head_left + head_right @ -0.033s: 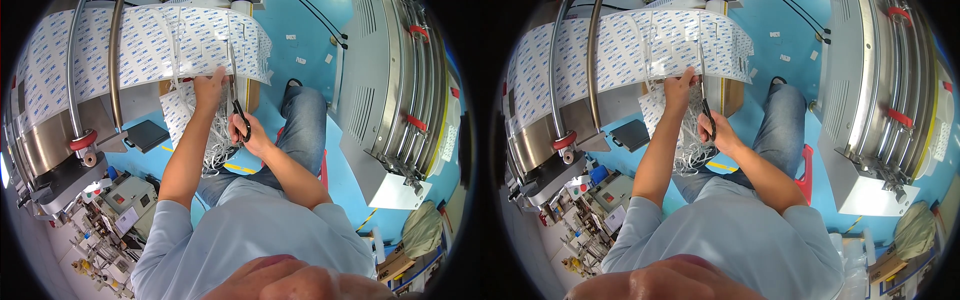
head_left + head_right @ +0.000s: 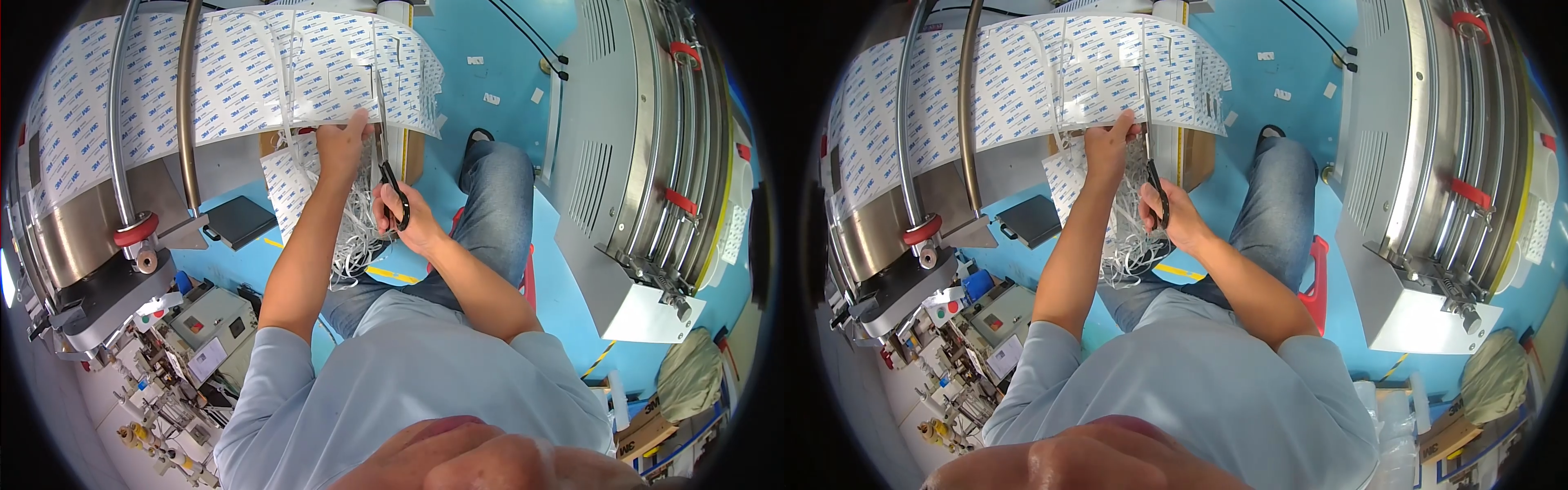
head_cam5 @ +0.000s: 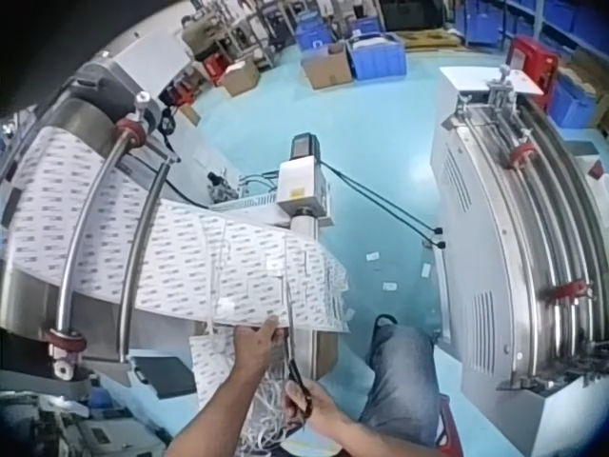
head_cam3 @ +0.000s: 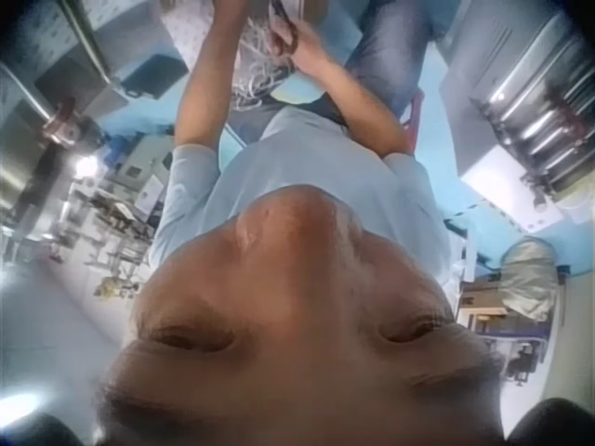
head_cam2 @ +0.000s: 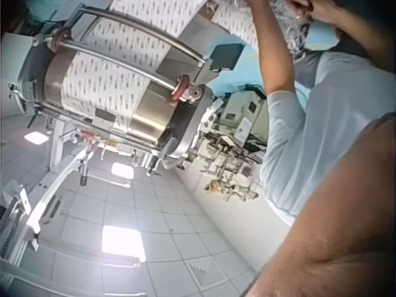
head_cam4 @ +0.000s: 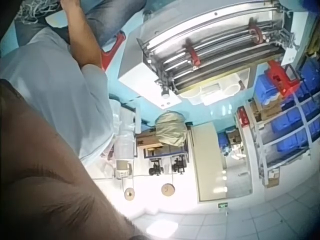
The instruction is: Cutting 3M adhesive sheets into smaller pieces using scissors in an industrial setting.
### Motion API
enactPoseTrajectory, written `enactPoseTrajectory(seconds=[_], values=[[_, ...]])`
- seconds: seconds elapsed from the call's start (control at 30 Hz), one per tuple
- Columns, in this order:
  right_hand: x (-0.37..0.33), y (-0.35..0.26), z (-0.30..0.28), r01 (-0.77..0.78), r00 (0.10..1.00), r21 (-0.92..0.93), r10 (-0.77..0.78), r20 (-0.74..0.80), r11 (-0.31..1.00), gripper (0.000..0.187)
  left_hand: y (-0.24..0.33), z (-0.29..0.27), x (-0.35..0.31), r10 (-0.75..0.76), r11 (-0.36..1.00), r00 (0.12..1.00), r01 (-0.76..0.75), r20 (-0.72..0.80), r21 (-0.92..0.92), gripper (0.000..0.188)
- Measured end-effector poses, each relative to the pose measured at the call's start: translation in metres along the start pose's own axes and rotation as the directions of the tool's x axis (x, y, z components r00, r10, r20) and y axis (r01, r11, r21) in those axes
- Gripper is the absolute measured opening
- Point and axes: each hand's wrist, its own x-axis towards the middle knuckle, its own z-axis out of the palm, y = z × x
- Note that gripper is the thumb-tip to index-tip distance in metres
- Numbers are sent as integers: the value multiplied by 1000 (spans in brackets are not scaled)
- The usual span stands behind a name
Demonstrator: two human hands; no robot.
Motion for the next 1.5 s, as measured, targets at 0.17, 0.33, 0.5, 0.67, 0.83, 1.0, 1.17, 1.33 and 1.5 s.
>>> enactPoseTrajectory(seconds=[0.17, 0.33, 0.5, 0.67, 0.83, 1.0, 1.17, 1.33, 1.5], values=[[10, -3, 0, 7, 1000, 21, -7, 2, 1000, 47, -2, 0, 1, 17, 1000, 1000, -17, 12, 7, 22], [14, 4, 0, 60, 998, 21, -60, -1, 998, 47, -1, 2, 2, 8, 1000, 1000, -8, -4, -17, 21], [20, 3, -3, 49, 999, 50, -49, -1, 998, 47, 0, 2, 2, 3, 999, 1000, -4, -10, -49, 20], [29, -2, -8, 42, 999, 88, -44, 20, 995, 49, 0, 0, 4, -25, 1000, 1000, 25, -12, 11, 19], [34, -2, -9, 73, 997, 52, -75, 30, 996, 48, 5, 3, 2, -6, 1000, 1000, 5, -23, -14, 18], [40, -11, -9, 64, 998, 46, -64, 10, 997, 48, 2, 3, 3, 13, 999, 1000, -13, -9, -43, 18], [47, -13, -10, 71, 997, 51, -72, 9, 996, 49, 1, 1, 4, -6, 1000, 1000, 7, -30, 4, 20], [53, -16, -7, 94, 996, 53, -94, 2, 994, 48, 4, 3, 1, -4, 1000, 1000, 4, -12, -26, 19], [64, -24, -17, 74, 997, 45, -74, -12, 996, 45, 5, 0, 0, -29, 999, 1000, 30, 5, -34, 18]])
